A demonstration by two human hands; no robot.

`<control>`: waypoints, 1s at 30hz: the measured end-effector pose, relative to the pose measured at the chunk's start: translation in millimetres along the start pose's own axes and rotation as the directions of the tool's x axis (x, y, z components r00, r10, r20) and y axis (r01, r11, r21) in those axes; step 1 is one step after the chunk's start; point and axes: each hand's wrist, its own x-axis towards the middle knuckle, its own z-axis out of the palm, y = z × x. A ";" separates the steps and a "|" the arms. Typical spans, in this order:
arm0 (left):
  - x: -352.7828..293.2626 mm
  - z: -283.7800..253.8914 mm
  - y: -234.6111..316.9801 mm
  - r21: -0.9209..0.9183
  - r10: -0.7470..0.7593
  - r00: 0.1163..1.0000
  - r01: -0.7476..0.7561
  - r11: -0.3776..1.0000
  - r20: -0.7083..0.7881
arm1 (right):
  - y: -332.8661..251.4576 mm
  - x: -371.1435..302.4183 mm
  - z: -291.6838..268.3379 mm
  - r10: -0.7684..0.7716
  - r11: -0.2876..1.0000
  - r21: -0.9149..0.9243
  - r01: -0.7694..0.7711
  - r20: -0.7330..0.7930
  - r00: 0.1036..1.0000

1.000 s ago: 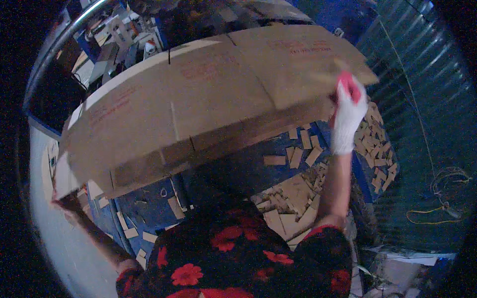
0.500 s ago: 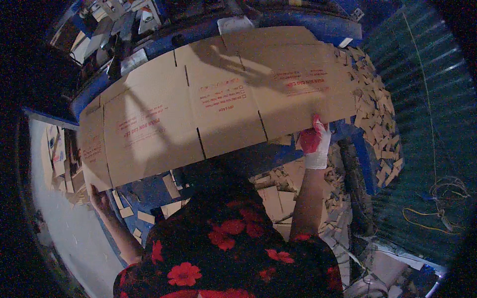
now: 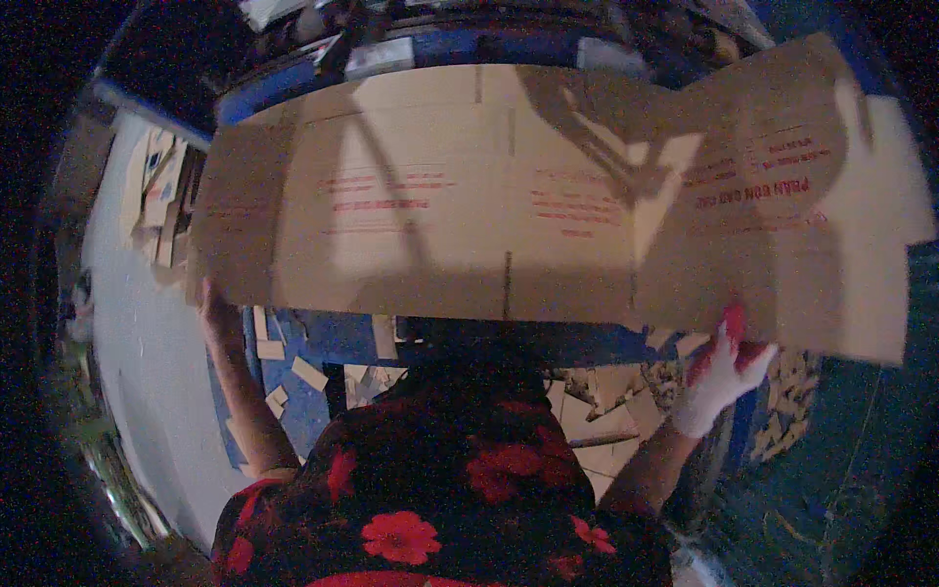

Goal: The person repeatedly folds flat cardboard sheets into box shapes using a blue industrial machine. They feed each sheet into the machine, fold the flaps, and remove the formed boxes, stacking them nearby.

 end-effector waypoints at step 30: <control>-54.9 189.8 57.1 0.395 0.408 0.483 -0.873 0.285 0.775 | 11.1 -24.2 121.9 -0.182 0.133 -0.195 0.972 0.959 0.217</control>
